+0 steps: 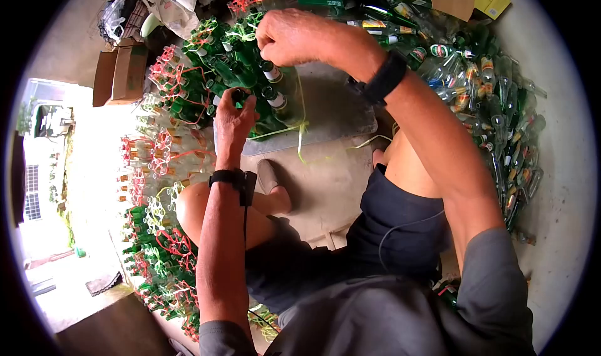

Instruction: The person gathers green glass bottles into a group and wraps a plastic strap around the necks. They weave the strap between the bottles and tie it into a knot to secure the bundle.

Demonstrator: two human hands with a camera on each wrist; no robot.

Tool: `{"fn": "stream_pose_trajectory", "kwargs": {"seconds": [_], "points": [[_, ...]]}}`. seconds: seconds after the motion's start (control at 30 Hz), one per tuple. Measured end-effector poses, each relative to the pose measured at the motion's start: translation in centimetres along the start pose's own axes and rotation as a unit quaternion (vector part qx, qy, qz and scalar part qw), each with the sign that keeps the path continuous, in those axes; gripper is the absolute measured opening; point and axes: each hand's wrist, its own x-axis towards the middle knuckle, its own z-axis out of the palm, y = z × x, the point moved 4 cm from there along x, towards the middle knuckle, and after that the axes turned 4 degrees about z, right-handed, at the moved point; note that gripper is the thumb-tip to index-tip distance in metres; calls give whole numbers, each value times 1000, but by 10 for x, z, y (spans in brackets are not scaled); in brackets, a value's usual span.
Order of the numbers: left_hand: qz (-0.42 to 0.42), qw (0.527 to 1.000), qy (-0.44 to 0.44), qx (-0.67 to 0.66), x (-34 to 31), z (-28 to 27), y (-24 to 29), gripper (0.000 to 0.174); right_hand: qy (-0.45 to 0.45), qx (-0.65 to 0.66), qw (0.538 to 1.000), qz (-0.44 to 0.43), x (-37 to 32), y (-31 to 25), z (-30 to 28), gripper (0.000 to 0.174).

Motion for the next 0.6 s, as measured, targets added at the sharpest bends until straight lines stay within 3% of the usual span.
{"fn": "stream_pose_trajectory", "kwargs": {"seconds": [0.07, 0.1, 0.2, 0.37, 0.43, 0.53, 0.6], "points": [[-48, 997, -20, -48, -7, 4, -3, 33, -3, -3, 1000, -9, 6, 0, 1, 19], [-27, 999, -5, -37, 19, -2, -7, 33, 20, -7, 999, -26, 30, 3, 0, 19], [-35, 999, -22, 5, 7, 1, -3, 31, 105, 13, 993, -58, 35, 2, 5, 20], [-4, 1000, -28, 2, 6, -2, -3, 28, 118, 105, 987, -6, 26, 4, 16, 17], [-18, 999, -35, -4, 6, -3, -1, 28, 194, 87, 976, -39, 26, 12, 23, 19], [-35, 998, -39, -19, 6, -3, 3, 26, 132, 31, 991, 16, 36, 22, 36, 20], [-40, 998, -36, -27, 7, -4, 5, 24, 131, 31, 991, 5, 37, 21, 43, 20]]}}
